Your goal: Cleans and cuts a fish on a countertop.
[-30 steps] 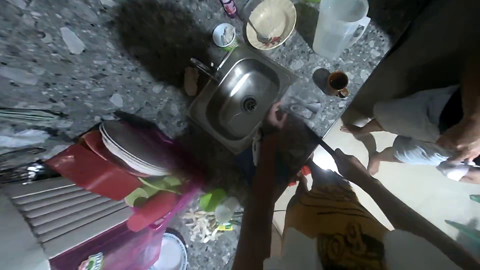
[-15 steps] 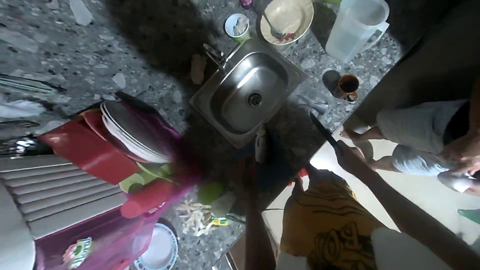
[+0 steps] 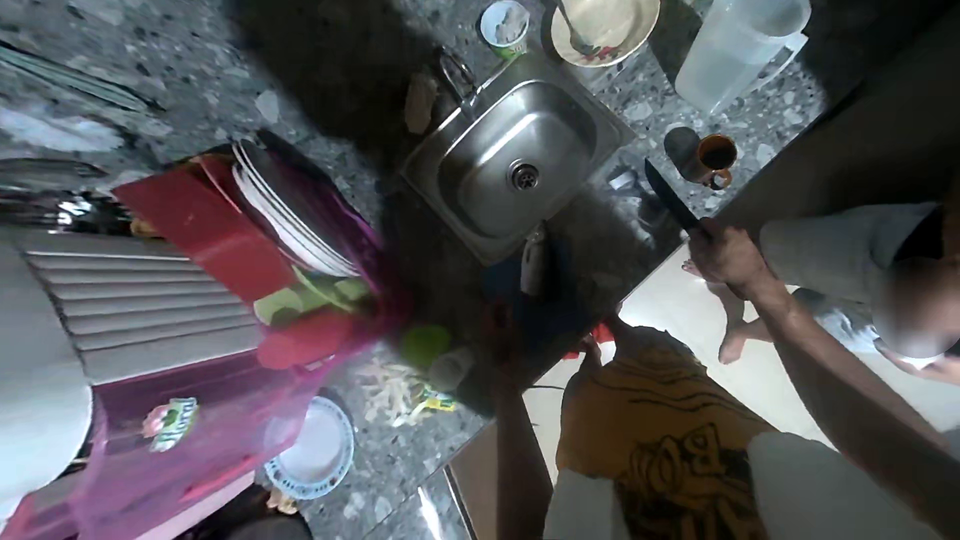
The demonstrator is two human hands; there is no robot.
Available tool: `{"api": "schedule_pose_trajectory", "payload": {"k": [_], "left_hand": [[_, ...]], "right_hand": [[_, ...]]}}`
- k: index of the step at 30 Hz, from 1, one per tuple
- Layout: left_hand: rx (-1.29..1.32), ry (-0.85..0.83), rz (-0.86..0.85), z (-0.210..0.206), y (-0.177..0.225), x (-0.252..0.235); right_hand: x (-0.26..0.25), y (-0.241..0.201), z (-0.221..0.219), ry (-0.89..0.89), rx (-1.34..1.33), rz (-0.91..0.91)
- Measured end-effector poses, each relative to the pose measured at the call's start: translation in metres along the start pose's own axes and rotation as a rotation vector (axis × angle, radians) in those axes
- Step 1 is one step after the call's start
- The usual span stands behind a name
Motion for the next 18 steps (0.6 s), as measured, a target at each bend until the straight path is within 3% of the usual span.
{"api": "schedule_pose_trajectory", "payload": {"k": [5, 11, 14, 16, 18], "left_hand": [[0.034, 0.028, 0.053, -0.001, -0.017, 0.017], [0.037, -0.062, 0.137, -0.031, -0.012, 0.032], [0.017, -0.193, 0.304, -0.034, -0.009, 0.06], [-0.007, -0.193, 0.301, -0.031, 0.001, 0.063], [0.127, -0.16, 0.303, -0.04, 0.004, 0.063]], "right_hand": [[0.045, -0.012, -0.055, -0.166, -0.074, -0.152], [0.094, -0.039, -0.145, -0.532, -0.019, 0.048], [0.104, -0.051, -0.164, -0.552, 0.042, 0.097], [0.105, -0.058, -0.17, -0.555, 0.074, 0.137], [0.106, -0.062, -0.175, -0.557, 0.109, 0.155]]}}
Point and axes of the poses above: each hand's wrist, its own x-axis away from the middle knuckle, its own z-axis out of the back of the hand, y = z × x, the point moved 9 cm from there along -x, towards the middle knuckle, and after that the axes turned 14 degrees about -x, right-handed, at the moved point
